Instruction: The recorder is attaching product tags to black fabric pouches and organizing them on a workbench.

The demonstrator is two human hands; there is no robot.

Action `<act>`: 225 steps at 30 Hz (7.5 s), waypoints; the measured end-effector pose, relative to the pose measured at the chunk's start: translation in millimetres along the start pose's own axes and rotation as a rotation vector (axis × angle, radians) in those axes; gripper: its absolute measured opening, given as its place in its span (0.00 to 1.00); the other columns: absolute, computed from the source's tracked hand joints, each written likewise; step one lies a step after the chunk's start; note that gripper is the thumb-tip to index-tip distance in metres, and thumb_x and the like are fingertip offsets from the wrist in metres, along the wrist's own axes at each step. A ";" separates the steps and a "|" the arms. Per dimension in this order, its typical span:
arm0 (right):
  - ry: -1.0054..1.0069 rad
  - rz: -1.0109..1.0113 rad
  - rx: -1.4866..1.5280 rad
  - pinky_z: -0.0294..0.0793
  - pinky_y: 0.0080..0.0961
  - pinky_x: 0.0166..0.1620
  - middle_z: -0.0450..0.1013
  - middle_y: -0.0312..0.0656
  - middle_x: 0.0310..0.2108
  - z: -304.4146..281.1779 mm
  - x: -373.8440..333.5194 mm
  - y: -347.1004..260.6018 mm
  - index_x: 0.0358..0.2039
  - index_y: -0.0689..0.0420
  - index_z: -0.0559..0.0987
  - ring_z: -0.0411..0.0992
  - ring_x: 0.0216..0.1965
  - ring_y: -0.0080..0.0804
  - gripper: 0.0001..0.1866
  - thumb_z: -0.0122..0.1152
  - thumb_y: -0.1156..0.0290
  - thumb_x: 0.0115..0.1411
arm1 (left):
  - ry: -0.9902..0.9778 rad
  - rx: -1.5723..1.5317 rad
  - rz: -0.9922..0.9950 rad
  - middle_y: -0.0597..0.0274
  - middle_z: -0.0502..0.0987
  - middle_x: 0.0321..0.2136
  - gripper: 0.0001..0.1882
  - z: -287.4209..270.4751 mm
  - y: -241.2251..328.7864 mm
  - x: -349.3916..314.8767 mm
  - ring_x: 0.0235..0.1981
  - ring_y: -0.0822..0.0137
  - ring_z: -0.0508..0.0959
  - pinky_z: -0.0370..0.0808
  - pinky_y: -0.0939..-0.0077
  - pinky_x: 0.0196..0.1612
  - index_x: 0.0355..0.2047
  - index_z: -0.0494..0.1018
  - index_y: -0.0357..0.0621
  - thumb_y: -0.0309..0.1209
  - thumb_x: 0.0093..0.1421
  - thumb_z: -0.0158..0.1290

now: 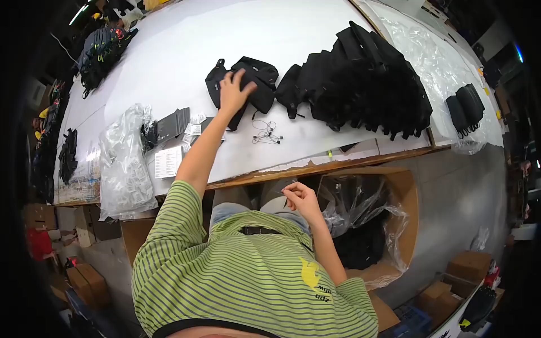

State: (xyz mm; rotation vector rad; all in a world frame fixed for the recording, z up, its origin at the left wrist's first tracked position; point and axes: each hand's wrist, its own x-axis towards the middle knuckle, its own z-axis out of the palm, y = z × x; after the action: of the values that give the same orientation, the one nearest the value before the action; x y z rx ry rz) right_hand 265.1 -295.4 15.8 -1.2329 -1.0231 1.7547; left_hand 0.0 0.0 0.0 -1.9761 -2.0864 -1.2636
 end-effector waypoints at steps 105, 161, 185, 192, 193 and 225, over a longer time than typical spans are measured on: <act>-0.102 0.150 0.045 0.66 0.16 0.23 0.70 0.33 0.22 58.9 93.5 9.6 0.32 0.60 0.76 0.67 0.22 0.18 0.25 0.57 0.47 0.59 | -0.803 -0.732 -0.305 0.77 0.60 0.11 0.06 -220.8 102.1 -197.1 0.15 0.85 0.56 0.51 0.86 0.19 0.31 0.78 0.37 0.27 0.53 0.60; -0.932 0.030 0.098 0.64 0.15 0.37 0.70 0.45 0.46 54.2 -36.1 -38.7 0.44 0.61 0.74 0.67 0.33 0.21 0.40 0.30 0.35 0.62 | -1.408 -0.624 -0.469 0.59 0.76 0.33 0.16 -251.0 3.2 -239.8 0.33 0.73 0.70 0.68 0.75 0.38 0.40 0.68 0.37 0.35 0.58 0.55; 0.171 0.254 0.810 0.73 0.23 0.25 0.73 0.37 0.21 60.0 54.0 3.0 0.30 0.58 0.76 0.71 0.20 0.23 0.19 0.53 0.53 0.62 | -1.351 -0.417 -0.112 0.46 0.72 0.19 0.13 -272.4 75.3 -214.5 0.18 0.53 0.71 0.68 0.70 0.24 0.36 0.73 0.37 0.35 0.58 0.55; -0.016 0.376 0.947 0.57 0.18 0.19 0.62 0.29 0.13 65.4 32.3 7.5 0.24 0.52 0.74 0.55 0.13 0.20 0.16 0.57 0.53 0.59 | -1.357 -0.337 -0.155 0.45 0.74 0.22 0.14 -277.9 83.5 -215.2 0.27 0.47 0.75 0.70 0.63 0.30 0.38 0.73 0.40 0.38 0.57 0.53; -0.015 0.375 0.948 0.57 0.18 0.19 0.62 0.29 0.13 68.4 33.1 2.8 0.24 0.52 0.74 0.55 0.13 0.20 0.16 0.57 0.53 0.59 | -1.368 -0.320 -0.151 0.45 0.74 0.23 0.14 -278.0 83.9 -214.8 0.27 0.47 0.75 0.70 0.63 0.31 0.38 0.72 0.40 0.37 0.56 0.54; -0.394 -0.515 -1.258 0.69 0.35 0.29 0.70 0.40 0.18 83.1 4.9 -65.9 0.21 0.56 0.77 0.71 0.24 0.40 0.14 0.59 0.59 0.54 | -0.698 -0.239 0.468 0.68 0.73 0.41 0.11 -249.8 71.7 -212.8 0.47 0.61 0.69 0.64 0.61 0.53 0.27 0.75 0.47 0.31 0.41 0.63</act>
State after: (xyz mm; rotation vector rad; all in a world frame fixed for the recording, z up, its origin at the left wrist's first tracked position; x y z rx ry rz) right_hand 192.6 -280.1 91.8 -1.0769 -2.6103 0.8557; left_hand -22.0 -320.2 98.9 -3.1134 -1.5014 -0.8302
